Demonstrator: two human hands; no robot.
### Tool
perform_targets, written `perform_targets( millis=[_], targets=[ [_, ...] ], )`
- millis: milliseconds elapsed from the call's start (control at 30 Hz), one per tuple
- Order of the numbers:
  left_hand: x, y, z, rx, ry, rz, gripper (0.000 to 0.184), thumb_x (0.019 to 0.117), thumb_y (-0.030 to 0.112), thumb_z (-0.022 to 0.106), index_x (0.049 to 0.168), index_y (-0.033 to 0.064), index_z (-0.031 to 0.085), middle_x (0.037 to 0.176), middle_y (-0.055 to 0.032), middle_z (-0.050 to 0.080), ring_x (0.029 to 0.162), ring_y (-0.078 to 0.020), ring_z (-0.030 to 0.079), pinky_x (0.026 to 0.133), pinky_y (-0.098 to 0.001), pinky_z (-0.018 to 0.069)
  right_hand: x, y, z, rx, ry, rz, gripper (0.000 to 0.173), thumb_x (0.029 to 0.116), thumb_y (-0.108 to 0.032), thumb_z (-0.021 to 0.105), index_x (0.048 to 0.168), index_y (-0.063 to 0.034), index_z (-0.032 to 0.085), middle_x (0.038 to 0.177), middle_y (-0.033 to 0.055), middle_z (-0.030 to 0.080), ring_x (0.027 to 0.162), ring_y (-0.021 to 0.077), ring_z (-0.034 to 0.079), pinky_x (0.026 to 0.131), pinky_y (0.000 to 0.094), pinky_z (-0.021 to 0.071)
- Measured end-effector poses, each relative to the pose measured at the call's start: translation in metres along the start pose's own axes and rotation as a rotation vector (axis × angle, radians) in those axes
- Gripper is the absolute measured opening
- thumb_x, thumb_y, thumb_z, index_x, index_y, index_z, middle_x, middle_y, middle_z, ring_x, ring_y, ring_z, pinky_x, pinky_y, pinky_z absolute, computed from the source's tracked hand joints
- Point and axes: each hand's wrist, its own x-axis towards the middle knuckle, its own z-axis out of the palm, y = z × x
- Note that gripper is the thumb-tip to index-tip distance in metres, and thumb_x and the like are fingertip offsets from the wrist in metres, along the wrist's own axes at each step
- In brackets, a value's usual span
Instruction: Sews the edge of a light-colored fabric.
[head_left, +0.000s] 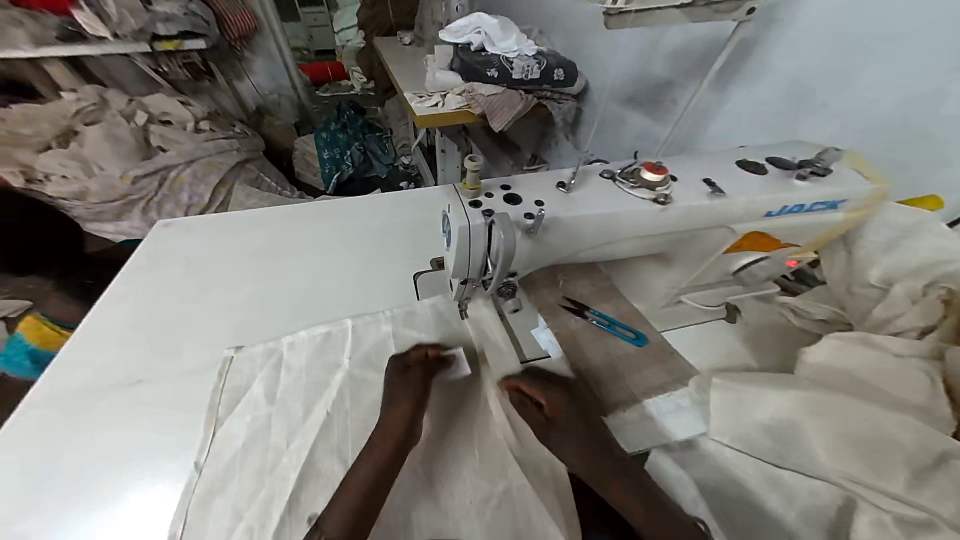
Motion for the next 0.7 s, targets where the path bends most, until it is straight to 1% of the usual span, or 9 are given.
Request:
perform_targets(
  millis=[67,133,167,267,367,467,533,600,700],
  targets=[
    [0.034,0.001,0.011,0.099,0.009,0.049,0.010,0.0955,0.000,0.062,0.099,-0.0052,0.070,0.101,-0.0149,0.068,0.096,-0.0234,0.062,0.087,-0.0426,0.0492,0.035,-0.009,0.014,-0.109,0.053,0.018,0.020,0.0945,-0.006,0.062,0.104,0.0071,0.073,0.094,0.0223,0.071,0.081,0.0336,0.071,0.075,0.0445,0.0591],
    [0.058,-0.006,0.017,0.223,0.023,0.042,0.015,0.0921,0.003,0.068,0.105,-0.0045,0.067,0.101,-0.0204,0.065,0.099,-0.0338,0.060,0.088,-0.0510,0.0479,0.056,-0.015,0.025,-0.223,-0.115,0.195,0.033,0.0982,-0.008,0.059,0.126,0.0096,0.064,0.119,0.0282,0.064,0.107,0.0406,0.067,0.092,0.0483,0.0547],
    [0.063,-0.009,0.018,0.296,0.028,0.032,0.019,0.0895,0.004,0.070,0.106,-0.0046,0.067,0.101,-0.0220,0.065,0.102,-0.0374,0.059,0.091,-0.0543,0.0465,0.058,-0.011,0.035,-0.276,-0.089,0.207,0.033,0.0972,-0.005,0.058,0.126,0.0099,0.064,0.119,0.0287,0.064,0.106,0.0411,0.068,0.090,0.0473,0.0559],
    [0.064,-0.003,0.017,0.444,0.014,-0.009,0.023,0.0863,0.008,0.074,0.105,-0.0033,0.066,0.105,-0.0219,0.064,0.115,-0.0413,0.052,0.100,-0.0586,0.0372,0.048,0.013,0.065,-0.318,0.244,0.021,0.024,0.0842,0.007,0.065,0.106,0.0111,0.073,0.092,0.0255,0.068,0.077,0.0364,0.072,0.068,0.0420,0.0608],
    [0.065,0.002,0.024,0.433,0.030,-0.065,0.022,0.0882,0.007,0.075,0.105,-0.0012,0.064,0.104,-0.0188,0.065,0.117,-0.0397,0.049,0.102,-0.0607,0.0297,0.040,0.023,0.071,-0.258,0.378,-0.083,0.025,0.0762,0.009,0.066,0.100,0.0107,0.075,0.079,0.0197,0.065,0.060,0.0276,0.066,0.057,0.0350,0.0584],
    [0.072,0.005,0.032,0.412,0.082,-0.086,0.021,0.0914,0.008,0.073,0.106,-0.0004,0.061,0.103,-0.0176,0.065,0.115,-0.0391,0.050,0.102,-0.0630,0.0271,0.041,0.023,0.068,-0.191,0.408,-0.086,0.025,0.0749,0.009,0.066,0.098,0.0101,0.076,0.077,0.0188,0.065,0.056,0.0237,0.063,0.055,0.0311,0.0559],
    [0.073,0.007,0.033,0.408,0.086,-0.098,0.022,0.0935,0.009,0.072,0.109,-0.0010,0.060,0.107,-0.0201,0.065,0.117,-0.0410,0.050,0.103,-0.0643,0.0269,0.041,0.022,0.067,-0.154,0.416,-0.068,0.025,0.0746,0.009,0.066,0.098,0.0096,0.076,0.077,0.0185,0.065,0.056,0.0219,0.062,0.055,0.0287,0.0548],
    [0.072,0.009,0.031,0.422,0.067,-0.091,0.026,0.0950,0.010,0.070,0.115,-0.0039,0.060,0.116,-0.0254,0.061,0.122,-0.0451,0.047,0.104,-0.0662,0.0273,0.041,0.020,0.065,-0.134,0.377,-0.042,0.026,0.0764,0.009,0.065,0.100,0.0099,0.076,0.080,0.0198,0.066,0.059,0.0233,0.064,0.056,0.0304,0.0558],
    [0.072,0.010,0.030,0.435,0.045,-0.090,0.027,0.0949,0.010,0.070,0.115,-0.0038,0.060,0.117,-0.0252,0.061,0.122,-0.0447,0.047,0.104,-0.0658,0.0271,0.041,0.018,0.065,-0.140,0.314,-0.023,0.026,0.0774,0.009,0.065,0.101,0.0096,0.076,0.081,0.0200,0.066,0.061,0.0252,0.065,0.059,0.0324,0.0572]
  ],
)
